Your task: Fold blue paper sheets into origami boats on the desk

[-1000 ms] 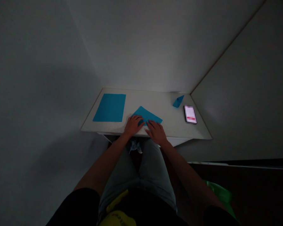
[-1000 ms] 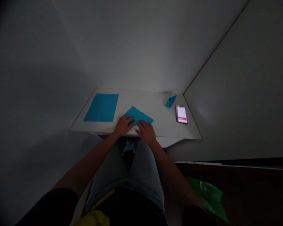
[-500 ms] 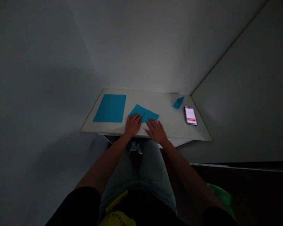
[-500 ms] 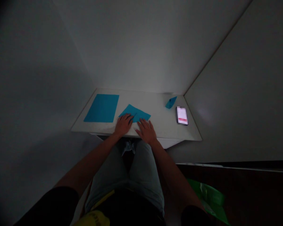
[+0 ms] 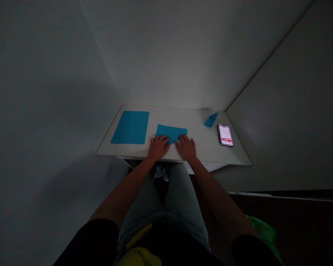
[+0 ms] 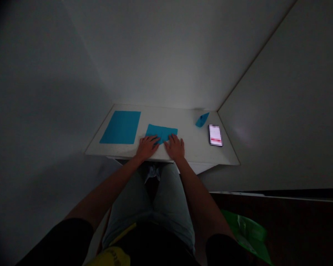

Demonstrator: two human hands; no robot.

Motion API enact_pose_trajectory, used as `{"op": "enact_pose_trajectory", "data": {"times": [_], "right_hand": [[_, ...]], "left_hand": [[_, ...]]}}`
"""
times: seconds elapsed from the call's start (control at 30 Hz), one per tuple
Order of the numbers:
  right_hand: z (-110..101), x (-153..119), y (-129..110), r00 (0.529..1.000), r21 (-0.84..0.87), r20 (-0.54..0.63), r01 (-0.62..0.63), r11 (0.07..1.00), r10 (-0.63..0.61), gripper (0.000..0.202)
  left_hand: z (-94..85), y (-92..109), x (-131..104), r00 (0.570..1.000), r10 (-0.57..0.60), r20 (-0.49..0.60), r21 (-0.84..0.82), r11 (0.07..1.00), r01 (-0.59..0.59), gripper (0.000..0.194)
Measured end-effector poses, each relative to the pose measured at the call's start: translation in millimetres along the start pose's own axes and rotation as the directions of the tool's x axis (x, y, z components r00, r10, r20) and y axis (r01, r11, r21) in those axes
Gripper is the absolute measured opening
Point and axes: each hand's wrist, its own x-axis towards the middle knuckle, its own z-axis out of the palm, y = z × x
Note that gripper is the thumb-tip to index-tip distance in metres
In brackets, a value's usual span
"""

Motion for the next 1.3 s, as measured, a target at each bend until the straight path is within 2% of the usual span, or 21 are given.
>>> {"op": "enact_pose_trajectory", "data": {"times": [0.1,0.23,0.3,0.37,0.5,0.57,0.7,0.77,0.9,1.03,1.1,1.2,1.3], "right_hand": [[2.0,10.4,-0.5,0.998,-0.022,0.003,-0.061,0.998,0.061,0.068],[1.8,19.9,6.5,0.998,-0.022,0.019,-0.052,0.998,0.052,0.066],[0.9,20.9,11.9,0.999,-0.033,0.025,-0.040,0.999,0.041,0.066],[0.1,19.7,17.2,1.000,-0.041,0.011,-0.028,0.999,0.028,0.067],[-2.0,13.7,25.9,1.000,-0.044,-0.025,-0.003,0.999,0.002,0.067],[-3.3,10.5,28.7,0.999,-0.054,-0.037,-0.003,0.999,0.001,0.068],[-3.9,6.2,30.5,0.997,-0.068,-0.082,-0.009,0.998,0.003,0.069],[-3.6,5.2,30.1,0.995,-0.062,-0.096,-0.008,0.998,0.002,0.067],[-5.0,3.8,28.6,0.995,-0.048,-0.096,0.003,0.999,-0.008,0.066],[-8.9,2.3,26.7,0.997,-0.034,-0.081,0.001,0.999,-0.004,0.066],[-10.8,1.9,25.6,0.997,-0.029,-0.083,0.002,1.000,-0.004,0.066],[-12.9,1.6,24.2,0.996,-0.029,-0.087,0.018,0.999,-0.020,0.064],[-14.3,0.7,23.9,0.996,-0.033,-0.079,0.031,0.999,-0.034,0.064]], "left_hand": [[-3.2,1.2,-2.5,0.997,0.064,0.049,-0.034,0.997,-0.063,0.043],[-5.8,-2.5,-4.4,0.985,0.135,0.105,-0.113,0.986,-0.123,0.043],[-6.1,-5.2,-3.9,0.985,0.132,0.107,-0.131,0.984,-0.118,0.047],[-6.0,-7.5,-2.9,0.995,0.079,0.063,-0.121,0.990,-0.071,0.057],[-6.9,-9.5,-4.0,0.990,-0.123,-0.068,-0.067,0.991,0.118,0.083],[-7.9,-9.5,-6.7,0.977,-0.198,-0.082,-0.041,0.980,0.195,0.088],[-8.4,-8.2,-13.0,0.965,-0.246,-0.091,-0.024,0.969,0.245,0.090],[-6.9,-6.6,-15.1,0.948,-0.296,-0.118,-0.040,0.955,0.294,0.087],[-2.5,-2.1,-16.8,0.921,-0.367,-0.130,-0.099,0.929,0.356,0.069],[-2.2,0.9,-17.7,0.930,-0.355,-0.099,-0.175,0.926,0.335,0.057],[-3.8,1.1,-17.6,0.941,-0.336,-0.049,-0.245,0.917,0.315,0.049],[-6.3,1.7,-14.3,0.967,-0.248,0.053,-0.392,0.886,0.248,0.032],[-6.3,4.9,-5.3,0.974,-0.222,0.049,-0.501,0.838,0.217,0.027]]}}
